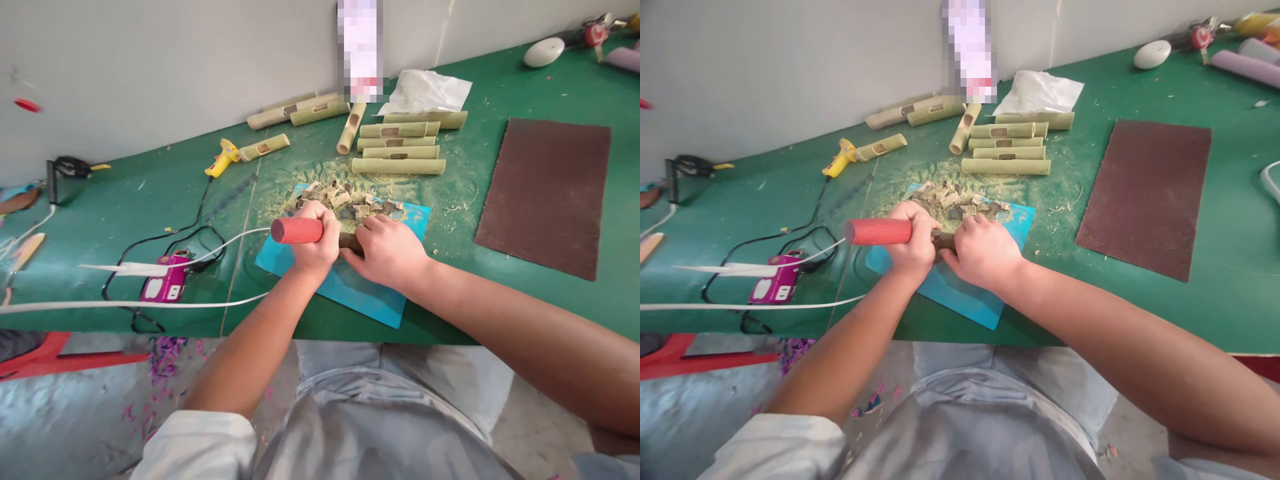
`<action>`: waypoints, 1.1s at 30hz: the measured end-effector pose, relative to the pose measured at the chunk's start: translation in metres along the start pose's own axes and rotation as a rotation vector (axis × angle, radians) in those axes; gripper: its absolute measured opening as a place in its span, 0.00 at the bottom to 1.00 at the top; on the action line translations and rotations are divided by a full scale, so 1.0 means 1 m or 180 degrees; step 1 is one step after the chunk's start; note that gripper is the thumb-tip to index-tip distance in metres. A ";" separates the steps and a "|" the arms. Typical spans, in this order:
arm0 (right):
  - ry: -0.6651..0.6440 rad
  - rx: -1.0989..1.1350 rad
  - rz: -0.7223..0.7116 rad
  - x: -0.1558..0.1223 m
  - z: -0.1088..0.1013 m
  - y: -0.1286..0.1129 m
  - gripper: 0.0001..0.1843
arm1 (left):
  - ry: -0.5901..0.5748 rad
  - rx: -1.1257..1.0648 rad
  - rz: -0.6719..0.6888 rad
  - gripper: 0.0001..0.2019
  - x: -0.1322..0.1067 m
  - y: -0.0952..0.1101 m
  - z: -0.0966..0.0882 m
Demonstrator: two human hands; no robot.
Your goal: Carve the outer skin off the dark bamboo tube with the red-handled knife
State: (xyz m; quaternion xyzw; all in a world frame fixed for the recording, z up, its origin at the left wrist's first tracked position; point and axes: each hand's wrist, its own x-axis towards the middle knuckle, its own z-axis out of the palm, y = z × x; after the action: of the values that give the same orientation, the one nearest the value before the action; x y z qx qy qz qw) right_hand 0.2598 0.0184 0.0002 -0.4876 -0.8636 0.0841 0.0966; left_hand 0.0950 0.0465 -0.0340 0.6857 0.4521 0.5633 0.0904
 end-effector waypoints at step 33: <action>0.0072 0.0105 0.0006 -0.003 0.001 -0.002 0.21 | -0.0120 -0.0207 0.0219 0.08 0.002 0.004 -0.005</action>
State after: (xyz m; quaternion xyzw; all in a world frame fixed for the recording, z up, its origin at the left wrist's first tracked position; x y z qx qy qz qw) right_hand 0.2598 0.0151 -0.0002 -0.4876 -0.8605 0.0930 0.1143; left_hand 0.0922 0.0436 -0.0285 0.7081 0.4079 0.5674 0.1017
